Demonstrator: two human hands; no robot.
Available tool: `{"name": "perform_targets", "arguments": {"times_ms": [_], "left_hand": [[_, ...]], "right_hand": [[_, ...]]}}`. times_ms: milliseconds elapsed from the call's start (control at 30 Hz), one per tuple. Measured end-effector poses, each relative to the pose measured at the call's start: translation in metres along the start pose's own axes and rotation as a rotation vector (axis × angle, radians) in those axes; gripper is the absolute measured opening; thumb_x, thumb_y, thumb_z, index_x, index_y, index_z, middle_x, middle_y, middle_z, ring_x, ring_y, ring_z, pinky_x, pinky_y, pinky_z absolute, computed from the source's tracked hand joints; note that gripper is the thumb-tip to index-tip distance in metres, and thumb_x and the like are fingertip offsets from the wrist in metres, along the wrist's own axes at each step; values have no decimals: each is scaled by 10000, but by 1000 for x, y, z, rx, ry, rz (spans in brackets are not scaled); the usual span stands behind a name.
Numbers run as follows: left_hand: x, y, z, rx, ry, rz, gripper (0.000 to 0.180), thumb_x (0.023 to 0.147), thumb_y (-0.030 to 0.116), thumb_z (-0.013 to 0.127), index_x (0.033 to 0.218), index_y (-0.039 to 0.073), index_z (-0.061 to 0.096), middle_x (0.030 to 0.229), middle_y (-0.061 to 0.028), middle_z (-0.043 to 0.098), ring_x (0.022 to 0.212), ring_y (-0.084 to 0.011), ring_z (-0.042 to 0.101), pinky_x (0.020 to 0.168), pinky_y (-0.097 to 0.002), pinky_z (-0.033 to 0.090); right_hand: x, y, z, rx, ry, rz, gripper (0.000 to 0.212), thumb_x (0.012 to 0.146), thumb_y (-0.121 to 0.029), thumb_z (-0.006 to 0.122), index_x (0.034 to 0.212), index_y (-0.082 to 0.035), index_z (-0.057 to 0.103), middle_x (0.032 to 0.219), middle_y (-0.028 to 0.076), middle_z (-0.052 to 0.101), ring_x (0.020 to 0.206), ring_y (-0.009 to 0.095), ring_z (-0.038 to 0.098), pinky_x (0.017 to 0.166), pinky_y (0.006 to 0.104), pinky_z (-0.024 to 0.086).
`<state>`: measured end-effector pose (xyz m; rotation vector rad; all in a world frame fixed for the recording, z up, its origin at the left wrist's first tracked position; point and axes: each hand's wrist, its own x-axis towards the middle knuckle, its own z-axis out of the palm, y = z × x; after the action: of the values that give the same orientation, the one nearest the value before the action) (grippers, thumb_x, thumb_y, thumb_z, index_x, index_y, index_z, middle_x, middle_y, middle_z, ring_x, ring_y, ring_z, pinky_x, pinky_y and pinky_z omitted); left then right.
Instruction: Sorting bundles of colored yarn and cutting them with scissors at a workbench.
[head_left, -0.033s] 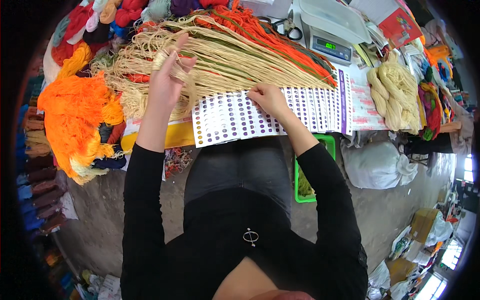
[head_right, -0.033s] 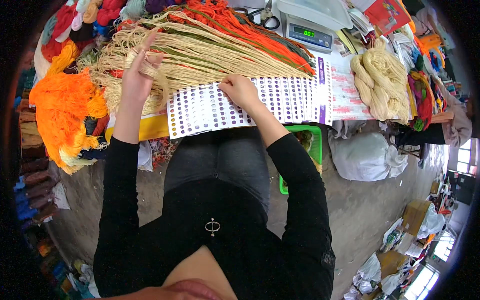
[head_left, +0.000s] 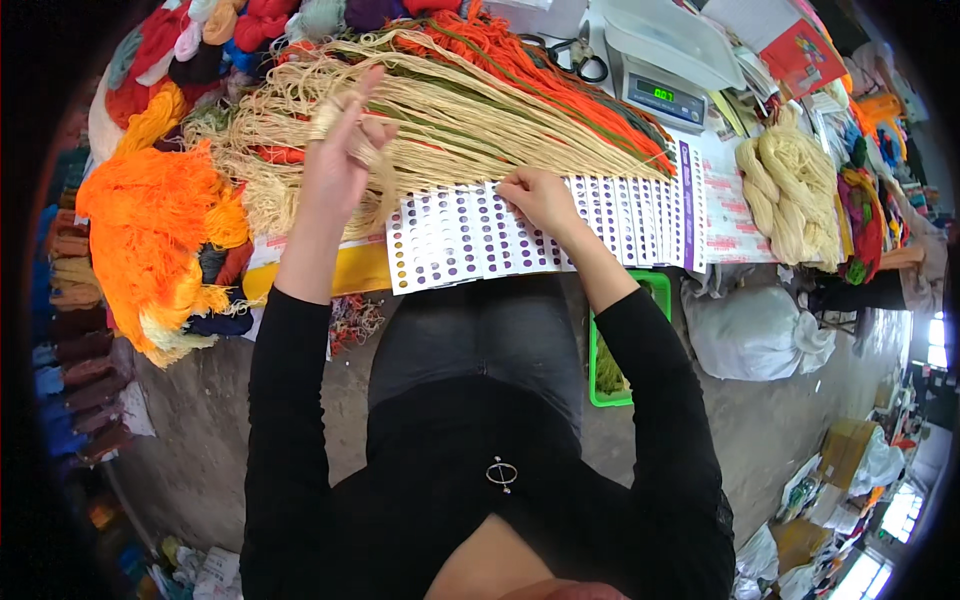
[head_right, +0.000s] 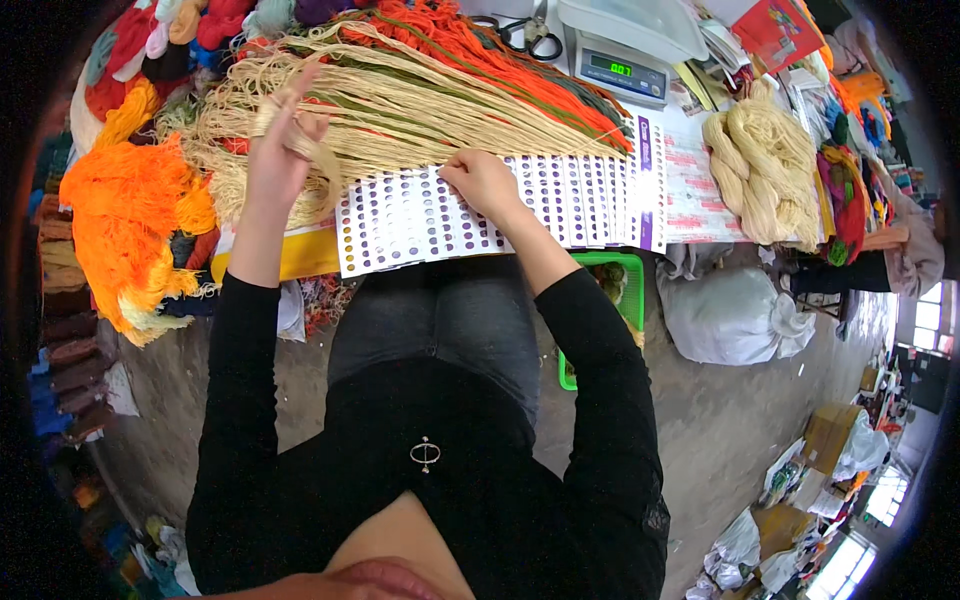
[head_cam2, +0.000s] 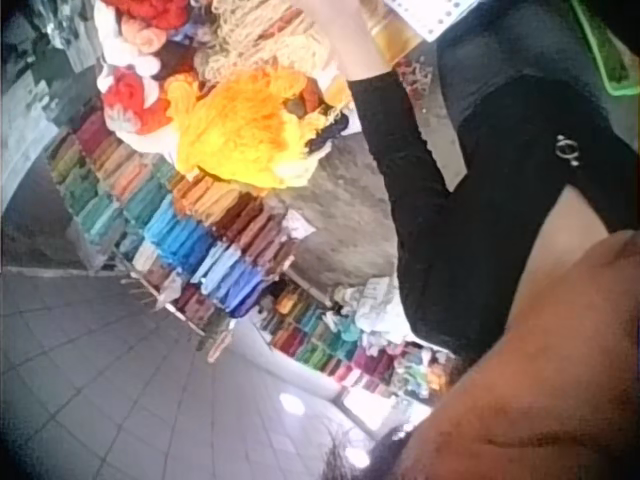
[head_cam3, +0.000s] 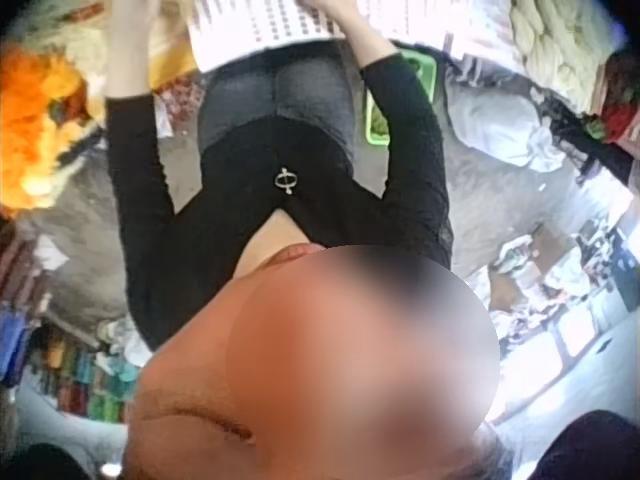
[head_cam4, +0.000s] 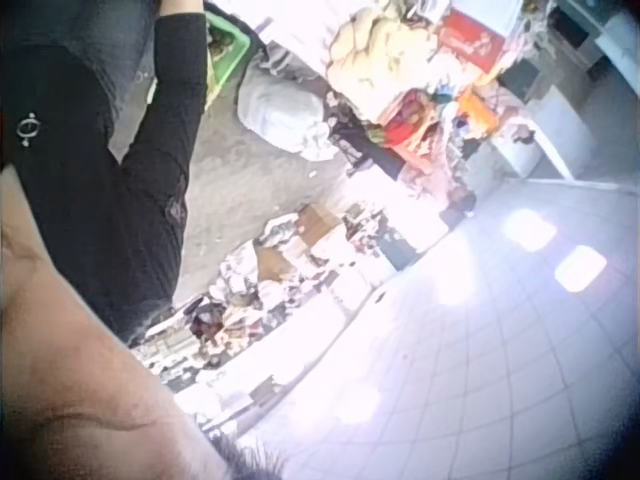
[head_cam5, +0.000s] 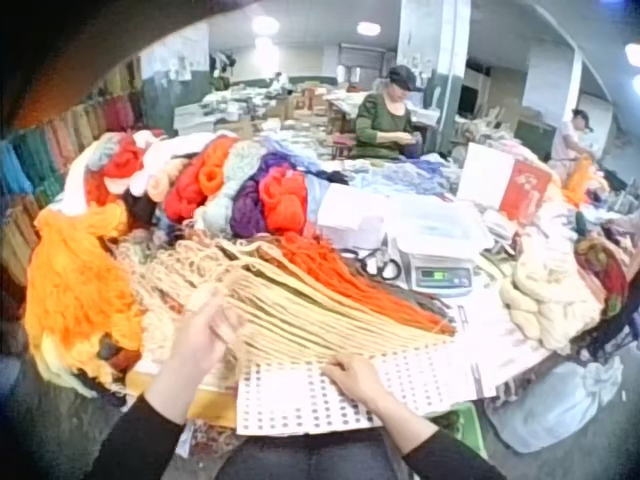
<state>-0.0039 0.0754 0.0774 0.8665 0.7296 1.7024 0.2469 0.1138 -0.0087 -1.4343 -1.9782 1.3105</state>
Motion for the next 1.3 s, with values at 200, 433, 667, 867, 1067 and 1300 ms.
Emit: {"name": "perform_targets", "arguments": {"times_ms": [200, 433, 667, 867, 1067, 1300], "left_hand": [[-29, -57, 29, 389, -341, -892, 496, 868, 112, 464, 1331, 62, 293, 813, -155, 648, 414, -79, 518, 379, -199, 408], [0, -18, -4, 418, -7, -704, 122, 805, 100, 566, 855, -10, 552, 791, -114, 581, 665, -163, 592, 584, -257, 516], [43, 108, -165, 444, 660, -56, 336, 855, 134, 557, 1147, -7, 469, 813, -77, 545, 637, -109, 507, 505, -212, 414], [-42, 40, -25, 349, -53, -392, 359, 896, 242, 463, 1190, 47, 525, 1100, -56, 570, 1049, -140, 492, 898, -294, 383], [-72, -19, 51, -117, -128, -637, 430, 963, 331, 341, 1158, -11, 514, 955, -64, 573, 761, -109, 533, 599, -224, 433], [-69, -21, 50, -281, -115, -613, 361, 963, 271, 353, 1059, -18, 547, 1018, -110, 569, 746, -130, 541, 605, -278, 459]], "right_hand": [[-3, 10, -16, 588, -133, 56, 154, 848, -174, 594, 861, -21, 598, 689, -7, 576, 576, 42, 491, 531, 176, 393], [-1, 9, 1, 110, -74, -30, 254, 924, -267, 416, 864, -72, 567, 682, -15, 602, 585, 87, 504, 573, 235, 404], [4, 15, 4, 107, -77, -81, 245, 922, -241, 407, 886, -76, 585, 674, -18, 600, 588, 94, 517, 586, 250, 408], [-20, -17, 23, 360, 145, -153, 201, 910, -162, 471, 931, -5, 596, 701, 28, 571, 561, 72, 492, 521, 198, 406], [-57, -77, 47, 712, 5, -184, 180, 898, -139, 525, 967, 26, 552, 750, 28, 576, 603, 74, 531, 550, 186, 404], [-64, -82, 34, 875, -32, -174, 205, 947, -201, 425, 856, -31, 494, 764, 51, 596, 628, 118, 575, 596, 214, 436]]}}
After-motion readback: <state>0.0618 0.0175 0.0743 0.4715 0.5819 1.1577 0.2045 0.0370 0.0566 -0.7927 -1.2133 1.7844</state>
